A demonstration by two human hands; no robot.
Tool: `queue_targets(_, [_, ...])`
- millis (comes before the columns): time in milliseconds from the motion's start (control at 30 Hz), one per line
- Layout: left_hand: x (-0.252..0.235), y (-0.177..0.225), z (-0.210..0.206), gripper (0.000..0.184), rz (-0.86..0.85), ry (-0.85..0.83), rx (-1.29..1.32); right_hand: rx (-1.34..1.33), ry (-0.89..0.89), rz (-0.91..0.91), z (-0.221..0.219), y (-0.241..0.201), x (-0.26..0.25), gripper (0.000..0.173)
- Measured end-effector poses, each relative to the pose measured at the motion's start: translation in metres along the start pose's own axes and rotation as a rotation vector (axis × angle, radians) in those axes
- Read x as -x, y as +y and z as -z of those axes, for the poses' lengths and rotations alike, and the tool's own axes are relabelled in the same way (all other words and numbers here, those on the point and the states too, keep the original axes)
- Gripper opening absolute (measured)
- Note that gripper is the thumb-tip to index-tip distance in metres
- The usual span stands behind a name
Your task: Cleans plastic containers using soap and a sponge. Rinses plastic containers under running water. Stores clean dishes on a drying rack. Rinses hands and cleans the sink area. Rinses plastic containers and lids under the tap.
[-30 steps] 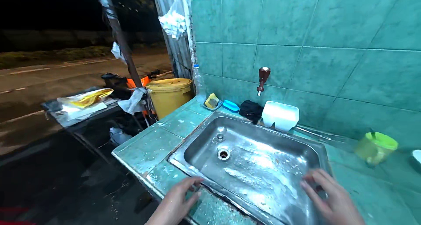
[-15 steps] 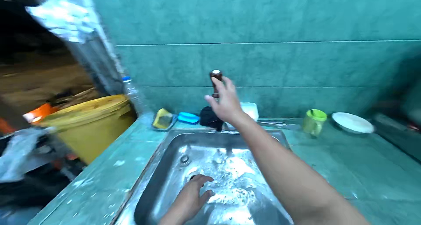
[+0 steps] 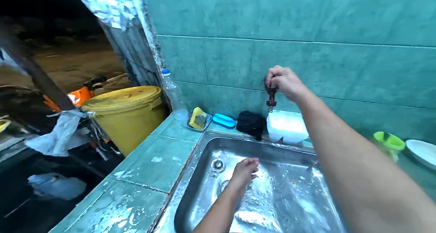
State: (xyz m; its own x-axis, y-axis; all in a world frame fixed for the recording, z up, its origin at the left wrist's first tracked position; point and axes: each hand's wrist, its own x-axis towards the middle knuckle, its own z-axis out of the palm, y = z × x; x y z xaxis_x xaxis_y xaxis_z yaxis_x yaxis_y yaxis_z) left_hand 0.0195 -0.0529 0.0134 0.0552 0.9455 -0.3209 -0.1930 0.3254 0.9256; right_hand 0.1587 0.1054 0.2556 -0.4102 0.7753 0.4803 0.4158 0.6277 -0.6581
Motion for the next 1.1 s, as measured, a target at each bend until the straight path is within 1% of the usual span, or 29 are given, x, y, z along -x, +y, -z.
queue_targets(67, [-0.013, 0.011, -0.020, 0.037, 0.053, 0.098, 0.310, -0.099, -0.055, 0.056, 0.007, 0.005, -0.002, 0.016])
queue_targets(100, [-0.018, 0.016, -0.029, 0.038, 0.065, 0.132, 0.430, -0.153, -0.038, 0.075, 0.008, 0.007, -0.001, 0.017])
queue_targets(133, [-0.022, 0.020, -0.038, 0.039, 0.069, 0.165, 0.526, -0.225, 0.024, 0.093, 0.005, 0.010, 0.005, 0.020])
queue_targets(167, [-0.025, 0.022, -0.044, 0.040, 0.068, 0.187, 0.607, -0.310, 0.117, 0.100, -0.003, 0.016, 0.017, 0.029])
queue_targets(200, [-0.028, 0.024, -0.048, 0.042, 0.065, 0.212, 0.682, -0.411, 0.214, 0.064, -0.016, 0.021, 0.034, 0.042])
queue_targets(233, [-0.030, 0.025, -0.052, 0.042, 0.060, 0.243, 0.750, -0.540, 0.318, -0.030, -0.035, 0.027, 0.057, 0.052])
queue_targets(267, [-0.032, 0.023, -0.054, 0.043, 0.045, 0.257, 0.799, -0.676, 0.418, -0.159, -0.060, 0.035, 0.084, 0.052])
queue_targets(300, [-0.033, 0.020, -0.055, 0.044, 0.021, 0.263, 0.837, -0.800, 0.479, -0.311, -0.090, 0.047, 0.112, 0.044])
queue_targets(333, [-0.035, 0.016, -0.054, 0.045, -0.003, 0.272, 0.863, -0.926, 0.551, -0.474, -0.123, 0.060, 0.133, 0.033])
queue_targets(367, [-0.037, 0.012, -0.053, 0.045, -0.023, 0.295, 0.871, -1.022, 0.585, -0.649, -0.150, 0.069, 0.150, 0.032])
queue_targets(400, [-0.038, 0.009, -0.052, 0.044, -0.032, 0.332, 0.874, -1.075, 0.599, -0.797, -0.169, 0.075, 0.163, 0.037])
queue_targets(433, [-0.040, 0.004, -0.050, 0.046, -0.042, 0.360, 0.873, -1.101, 0.620, -0.902, -0.182, 0.077, 0.171, 0.041])
queue_targets(467, [-0.041, -0.001, -0.047, 0.049, -0.048, 0.360, 0.882, -1.128, 0.627, -0.956, -0.188, 0.078, 0.176, 0.043])
queue_targets(533, [-0.041, -0.007, -0.045, 0.050, -0.036, 0.356, 0.895, -1.165, 0.652, -0.995, -0.194, 0.082, 0.180, 0.044])
queue_targets(600, [-0.042, -0.011, -0.043, 0.050, -0.035, 0.352, 0.895, -1.208, 0.662, -0.987, -0.196, 0.084, 0.182, 0.043])
queue_targets(800, [-0.039, -0.010, -0.046, 0.047, -0.020, 0.401, 0.804, -1.224, 0.668, -1.013, -0.196, 0.079, 0.185, 0.040])
queue_targets(867, [-0.039, -0.011, -0.048, 0.046, -0.019, 0.410, 0.797, -1.228, 0.658, -1.012, -0.195, 0.081, 0.185, 0.040])
queue_targets(933, [-0.038, -0.007, -0.048, 0.045, -0.028, 0.445, 0.789, -1.187, 0.582, -1.018, -0.195, 0.078, 0.182, 0.041])
queue_targets(1000, [-0.035, 0.003, -0.047, 0.039, -0.092, 0.515, 0.763, -1.067, 0.403, -1.027, -0.191, 0.067, 0.171, 0.038])
queue_targets(1033, [-0.034, 0.009, -0.046, 0.037, -0.137, 0.553, 0.744, -1.002, 0.275, -1.013, -0.188, 0.061, 0.163, 0.036])
queue_targets(1100, [-0.030, 0.021, -0.041, 0.057, -0.239, 0.571, 0.719, -0.909, 0.015, -0.941, -0.180, 0.048, 0.146, 0.035])
